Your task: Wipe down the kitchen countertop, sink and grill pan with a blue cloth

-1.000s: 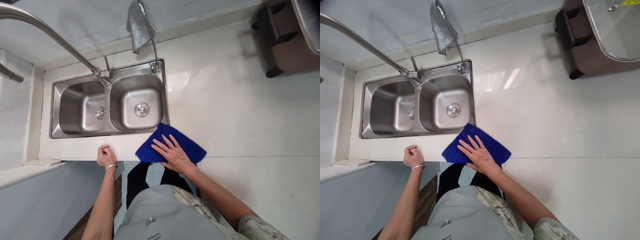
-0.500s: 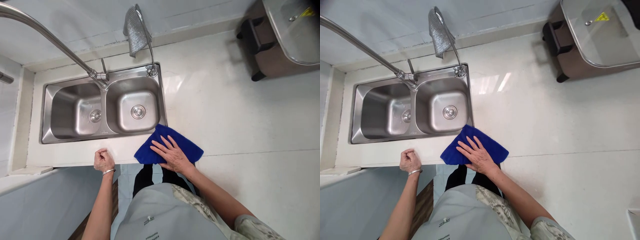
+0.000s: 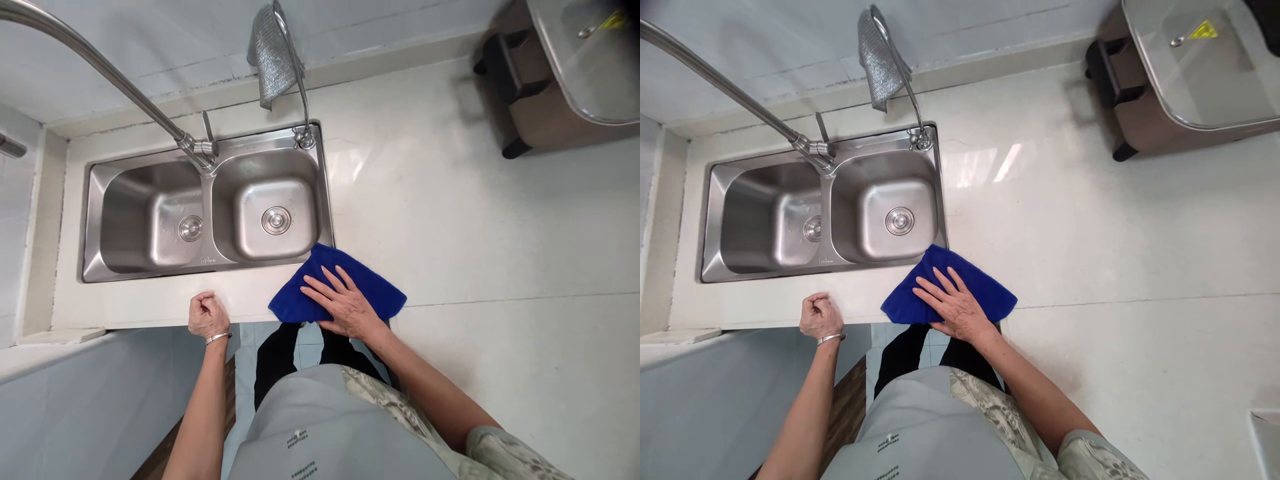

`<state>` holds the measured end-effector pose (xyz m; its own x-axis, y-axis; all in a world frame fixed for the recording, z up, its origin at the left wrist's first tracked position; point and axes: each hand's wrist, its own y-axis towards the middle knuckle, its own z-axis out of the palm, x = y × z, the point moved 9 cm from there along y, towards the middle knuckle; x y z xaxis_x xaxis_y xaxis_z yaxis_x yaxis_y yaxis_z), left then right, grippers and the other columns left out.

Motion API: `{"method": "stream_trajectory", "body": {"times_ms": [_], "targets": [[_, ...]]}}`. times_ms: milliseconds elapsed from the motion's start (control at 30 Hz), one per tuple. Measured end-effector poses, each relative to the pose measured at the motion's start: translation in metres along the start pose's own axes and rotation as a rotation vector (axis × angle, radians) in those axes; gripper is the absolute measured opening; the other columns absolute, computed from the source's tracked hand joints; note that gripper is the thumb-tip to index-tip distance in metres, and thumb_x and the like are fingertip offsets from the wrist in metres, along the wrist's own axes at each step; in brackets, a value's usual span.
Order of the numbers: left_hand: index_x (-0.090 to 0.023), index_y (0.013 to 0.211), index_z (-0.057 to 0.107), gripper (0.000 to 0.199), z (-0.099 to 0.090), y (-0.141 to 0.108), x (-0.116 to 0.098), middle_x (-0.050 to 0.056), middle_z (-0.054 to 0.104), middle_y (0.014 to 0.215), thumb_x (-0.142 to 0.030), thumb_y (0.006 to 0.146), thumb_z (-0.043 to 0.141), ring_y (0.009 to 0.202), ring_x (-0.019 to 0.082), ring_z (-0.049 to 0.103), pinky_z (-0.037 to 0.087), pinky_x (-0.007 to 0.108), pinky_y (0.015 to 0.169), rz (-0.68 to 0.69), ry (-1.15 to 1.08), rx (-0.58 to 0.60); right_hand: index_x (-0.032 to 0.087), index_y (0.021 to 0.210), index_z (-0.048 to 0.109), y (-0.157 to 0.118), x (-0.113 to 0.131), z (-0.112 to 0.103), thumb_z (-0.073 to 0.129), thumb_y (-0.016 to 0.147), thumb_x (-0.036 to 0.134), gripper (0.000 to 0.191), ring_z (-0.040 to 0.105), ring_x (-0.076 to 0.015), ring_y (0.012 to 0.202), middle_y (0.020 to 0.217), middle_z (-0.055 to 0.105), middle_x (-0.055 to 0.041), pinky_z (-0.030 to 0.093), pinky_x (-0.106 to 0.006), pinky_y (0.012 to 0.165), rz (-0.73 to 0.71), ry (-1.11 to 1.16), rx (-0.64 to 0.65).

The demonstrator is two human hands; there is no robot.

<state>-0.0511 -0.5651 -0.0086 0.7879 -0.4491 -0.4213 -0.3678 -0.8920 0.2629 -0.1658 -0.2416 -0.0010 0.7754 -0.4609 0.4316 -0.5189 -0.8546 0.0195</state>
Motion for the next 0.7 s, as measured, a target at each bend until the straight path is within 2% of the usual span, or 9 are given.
{"method": "stream_trajectory", "body": {"times_ms": [200, 333, 400, 467, 533, 600, 700], "targets": [[-0.022, 0.086, 0.070, 0.029, 0.000, 0.000, -0.003, 0.001, 0.068, 0.077, -0.021, 0.084, 0.041, 0.067, 0.015, 0.053, 0.037, 0.028, 0.066, -0.021, 0.062, 0.051, 0.028, 0.156, 0.019, 0.002, 0.002, 0.002, 0.073, 0.077, 0.043, 0.096, 0.013, -0.0322, 0.150, 0.163, 0.021, -0.0015, 0.010, -0.057, 0.123, 0.001, -0.017, 0.004], [-0.023, 0.087, 0.070, 0.028, -0.005, 0.001, -0.008, 0.001, 0.066, 0.075, -0.023, 0.084, 0.041, 0.065, 0.015, 0.049, 0.033, 0.029, 0.063, -0.022, 0.070, 0.063, 0.026, 0.155, 0.022, -0.003, -0.001, -0.003, 0.067, 0.081, 0.053, 0.091, 0.015, -0.0330, 0.150, 0.163, 0.023, -0.0024, 0.013, -0.057, 0.122, -0.057, -0.038, -0.013], [-0.024, 0.087, 0.069, 0.028, -0.007, 0.002, -0.010, 0.001, 0.065, 0.074, -0.023, 0.084, 0.042, 0.063, 0.015, 0.047, 0.030, 0.030, 0.061, -0.018, 0.071, 0.078, 0.026, 0.155, 0.024, -0.010, -0.010, -0.008, 0.062, 0.083, 0.060, 0.088, 0.017, -0.0328, 0.149, 0.162, 0.024, -0.0021, 0.015, -0.056, 0.122, -0.099, -0.055, -0.018], [-0.024, 0.086, 0.069, 0.027, -0.009, 0.003, -0.013, 0.001, 0.066, 0.075, -0.023, 0.083, 0.042, 0.062, 0.015, 0.046, 0.028, 0.030, 0.060, -0.002, 0.065, 0.101, 0.028, 0.154, 0.025, -0.021, -0.028, -0.015, 0.055, 0.087, 0.060, 0.080, 0.019, -0.0310, 0.149, 0.162, 0.026, -0.0005, 0.016, -0.055, 0.122, -0.086, -0.091, -0.026], [-0.025, 0.086, 0.069, 0.027, -0.009, 0.005, -0.016, 0.001, 0.067, 0.078, -0.024, 0.084, 0.042, 0.063, 0.015, 0.046, 0.027, 0.029, 0.059, 0.026, 0.053, 0.132, 0.031, 0.154, 0.026, -0.035, -0.060, -0.025, 0.047, 0.093, 0.055, 0.069, 0.021, -0.0292, 0.148, 0.161, 0.027, 0.0016, 0.019, -0.053, 0.121, 0.039, -0.153, -0.064], [-0.025, 0.088, 0.069, 0.027, -0.009, 0.006, -0.018, 0.001, 0.068, 0.081, -0.024, 0.085, 0.042, 0.063, 0.015, 0.046, 0.027, 0.029, 0.059, 0.056, 0.039, 0.165, 0.031, 0.153, 0.028, -0.056, -0.100, -0.038, 0.041, 0.097, 0.049, 0.061, 0.023, -0.0299, 0.148, 0.161, 0.028, 0.0022, 0.020, -0.053, 0.120, 0.258, -0.227, -0.131], [-0.025, 0.090, 0.069, 0.028, -0.008, 0.011, -0.018, 0.002, 0.069, 0.083, -0.025, 0.085, 0.042, 0.061, 0.014, 0.044, 0.027, 0.029, 0.058, 0.088, 0.020, 0.218, 0.029, 0.153, 0.029, -0.107, -0.150, -0.054, 0.036, 0.098, 0.049, 0.060, 0.025, -0.0331, 0.146, 0.161, 0.028, 0.0012, 0.021, -0.055, 0.119, 0.590, -0.312, -0.220]]}}
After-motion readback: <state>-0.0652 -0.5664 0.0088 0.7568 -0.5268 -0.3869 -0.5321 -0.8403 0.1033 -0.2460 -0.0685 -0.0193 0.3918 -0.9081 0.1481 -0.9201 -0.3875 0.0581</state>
